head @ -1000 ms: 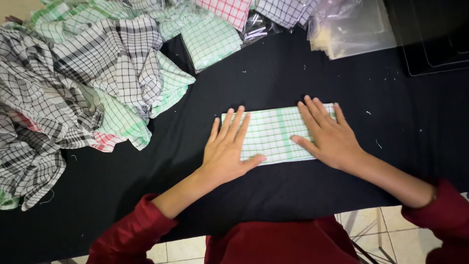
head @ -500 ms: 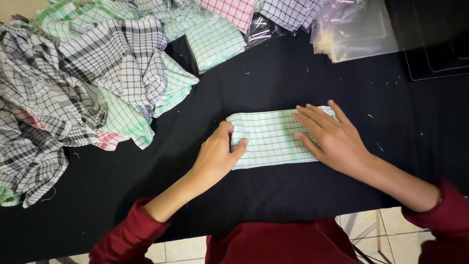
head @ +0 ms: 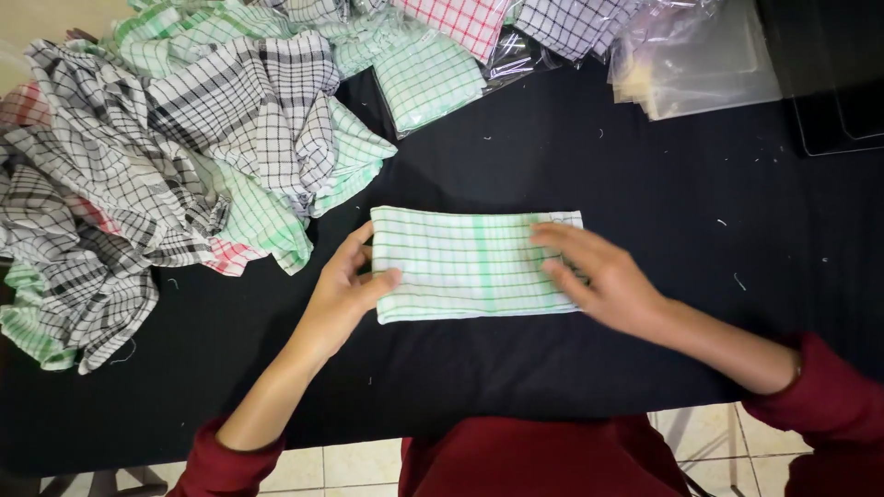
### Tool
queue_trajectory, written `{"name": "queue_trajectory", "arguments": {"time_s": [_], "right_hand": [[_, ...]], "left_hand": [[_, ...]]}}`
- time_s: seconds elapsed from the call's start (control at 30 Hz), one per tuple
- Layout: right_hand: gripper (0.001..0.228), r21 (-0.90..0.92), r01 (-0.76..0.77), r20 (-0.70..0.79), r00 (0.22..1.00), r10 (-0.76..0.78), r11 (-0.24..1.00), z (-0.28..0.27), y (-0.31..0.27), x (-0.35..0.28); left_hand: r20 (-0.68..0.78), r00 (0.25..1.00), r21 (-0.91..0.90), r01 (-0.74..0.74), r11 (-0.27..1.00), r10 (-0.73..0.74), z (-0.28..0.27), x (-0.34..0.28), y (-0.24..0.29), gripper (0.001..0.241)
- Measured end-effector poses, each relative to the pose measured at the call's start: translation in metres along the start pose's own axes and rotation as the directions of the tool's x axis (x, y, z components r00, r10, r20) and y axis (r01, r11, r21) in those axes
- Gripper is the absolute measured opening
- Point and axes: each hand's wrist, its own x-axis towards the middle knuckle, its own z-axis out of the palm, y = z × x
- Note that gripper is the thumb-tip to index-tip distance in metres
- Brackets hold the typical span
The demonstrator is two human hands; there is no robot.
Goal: Folding checkered cloths into rectangles and inserting them into plastic bags.
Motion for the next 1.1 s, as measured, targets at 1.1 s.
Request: {"name": "queue_trajectory", "arguments": {"time_s": [1.1], "right_hand": [[0.021, 0.534, -0.461, -0.010, 0.834, 0.551, 0.708, -0.053, 0.099, 0.038]], "left_hand": [[0.635, 0.670, 0.660, -0.729, 0.181, 0.385, 0.144, 0.042, -0.044, 0.078]]}}
